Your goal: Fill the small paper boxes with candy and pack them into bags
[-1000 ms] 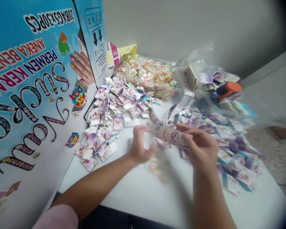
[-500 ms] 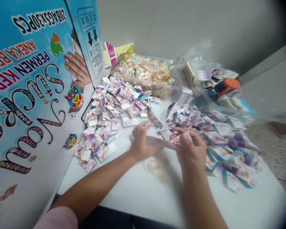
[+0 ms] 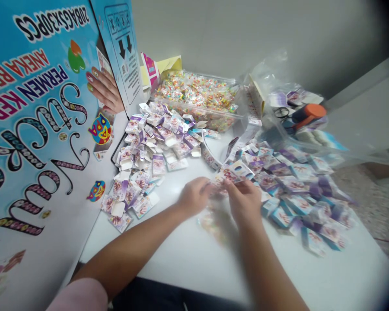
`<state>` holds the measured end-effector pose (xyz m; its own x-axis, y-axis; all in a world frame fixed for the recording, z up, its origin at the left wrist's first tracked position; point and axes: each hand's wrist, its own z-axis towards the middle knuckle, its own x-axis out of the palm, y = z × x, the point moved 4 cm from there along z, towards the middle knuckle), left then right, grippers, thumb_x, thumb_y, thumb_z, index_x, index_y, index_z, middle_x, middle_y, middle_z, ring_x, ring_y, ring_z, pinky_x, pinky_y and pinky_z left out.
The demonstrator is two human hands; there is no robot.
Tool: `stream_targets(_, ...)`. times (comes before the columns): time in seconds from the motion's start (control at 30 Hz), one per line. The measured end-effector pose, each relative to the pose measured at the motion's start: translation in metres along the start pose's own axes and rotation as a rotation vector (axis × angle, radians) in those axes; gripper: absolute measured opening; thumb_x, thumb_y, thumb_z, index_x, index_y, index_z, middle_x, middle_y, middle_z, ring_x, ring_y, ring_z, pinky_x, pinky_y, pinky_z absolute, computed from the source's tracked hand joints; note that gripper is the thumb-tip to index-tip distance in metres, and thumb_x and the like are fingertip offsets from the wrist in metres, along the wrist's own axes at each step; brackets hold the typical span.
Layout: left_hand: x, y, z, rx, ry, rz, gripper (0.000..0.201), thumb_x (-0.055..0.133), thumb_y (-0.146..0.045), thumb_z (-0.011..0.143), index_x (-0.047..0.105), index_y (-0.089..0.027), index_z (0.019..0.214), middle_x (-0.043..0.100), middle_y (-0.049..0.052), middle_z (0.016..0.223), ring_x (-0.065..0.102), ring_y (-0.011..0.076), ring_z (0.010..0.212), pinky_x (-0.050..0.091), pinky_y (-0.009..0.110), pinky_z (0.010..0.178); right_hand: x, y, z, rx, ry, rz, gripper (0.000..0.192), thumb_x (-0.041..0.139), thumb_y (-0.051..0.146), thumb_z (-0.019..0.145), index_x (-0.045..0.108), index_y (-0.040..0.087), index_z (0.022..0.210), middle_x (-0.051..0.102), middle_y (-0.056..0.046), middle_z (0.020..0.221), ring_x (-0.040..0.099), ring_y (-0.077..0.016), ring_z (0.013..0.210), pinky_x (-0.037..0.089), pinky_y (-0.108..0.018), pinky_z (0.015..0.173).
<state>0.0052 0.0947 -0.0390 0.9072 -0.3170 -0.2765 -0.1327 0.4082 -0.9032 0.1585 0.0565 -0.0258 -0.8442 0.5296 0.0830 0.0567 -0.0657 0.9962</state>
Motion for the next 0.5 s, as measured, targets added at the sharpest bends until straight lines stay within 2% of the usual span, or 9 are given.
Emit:
stream_targets(0.13,-0.002,-0.004,0.003,0.216,-0.088,0.027,0.015,0.049,-0.024,0.096,0.061,-0.018,0.09,0.063,0.007,0.084,0.056,0.0202,0.084,0.047,0.035,0.081,0.01,-0.004,0.002,0.143,0.1,0.197,0.038,0.086,0.034,0.064,0.064,0.02,0.093,0.065,0.003,0.066,0.056,-0.011,0.052,0.046,-0.024,0.052)
stream_targets(0.2,-0.002,-0.005,0.003,0.3,-0.112,0.056,0.015,0.047,-0.02,0.096,0.06,-0.017,0.09,0.064,0.008,0.085,0.055,0.0207,0.086,0.047,0.036,0.082,0.012,-0.008,0.002,0.215,0.161,0.223,0.043,0.087,0.031,0.063,0.062,0.021,0.096,0.064,0.005,0.067,0.053,-0.009,0.051,0.043,-0.022,0.051)
stream_targets(0.27,-0.004,-0.008,0.001,0.33,-0.174,0.109,0.013,0.049,-0.018,0.095,0.062,-0.017,0.091,0.064,0.01,0.092,0.055,0.0212,0.091,0.048,0.036,0.083,0.012,-0.011,0.002,0.258,0.188,0.192,0.053,0.087,0.03,0.063,0.06,0.023,0.108,0.067,0.003,0.074,0.054,-0.0088,0.053,0.041,-0.021,0.05)
stream_targets(0.37,-0.01,-0.012,-0.002,0.321,-0.268,0.199,0.01,0.054,-0.019,0.092,0.063,-0.018,0.089,0.063,0.013,0.115,0.055,0.0238,0.109,0.046,0.039,0.091,0.01,-0.012,0.001,0.304,0.244,0.16,0.072,0.087,0.031,0.063,0.053,0.026,0.125,0.067,0.004,0.078,0.053,-0.0088,0.054,0.04,-0.02,0.049)
stream_targets(0.43,-0.01,-0.015,-0.002,0.327,-0.241,0.227,0.01,0.054,-0.019,0.092,0.062,-0.018,0.086,0.061,0.014,0.128,0.055,0.0253,0.119,0.041,0.043,0.1,0.01,-0.011,0.0,0.347,0.327,0.112,0.067,0.087,0.034,0.064,0.057,0.024,0.123,0.061,0.005,0.068,0.048,-0.0077,0.05,0.036,-0.019,0.046)
stream_targets(0.5,-0.007,-0.016,-0.001,0.323,-0.163,0.207,0.011,0.052,-0.018,0.092,0.06,-0.019,0.085,0.067,0.012,0.12,0.061,0.0232,0.113,0.037,0.046,0.104,0.009,-0.01,0.0,0.377,0.371,0.012,0.058,0.083,0.041,0.068,0.063,0.021,0.118,0.057,0.006,0.062,0.043,-0.0077,0.047,0.031,-0.02,0.043)
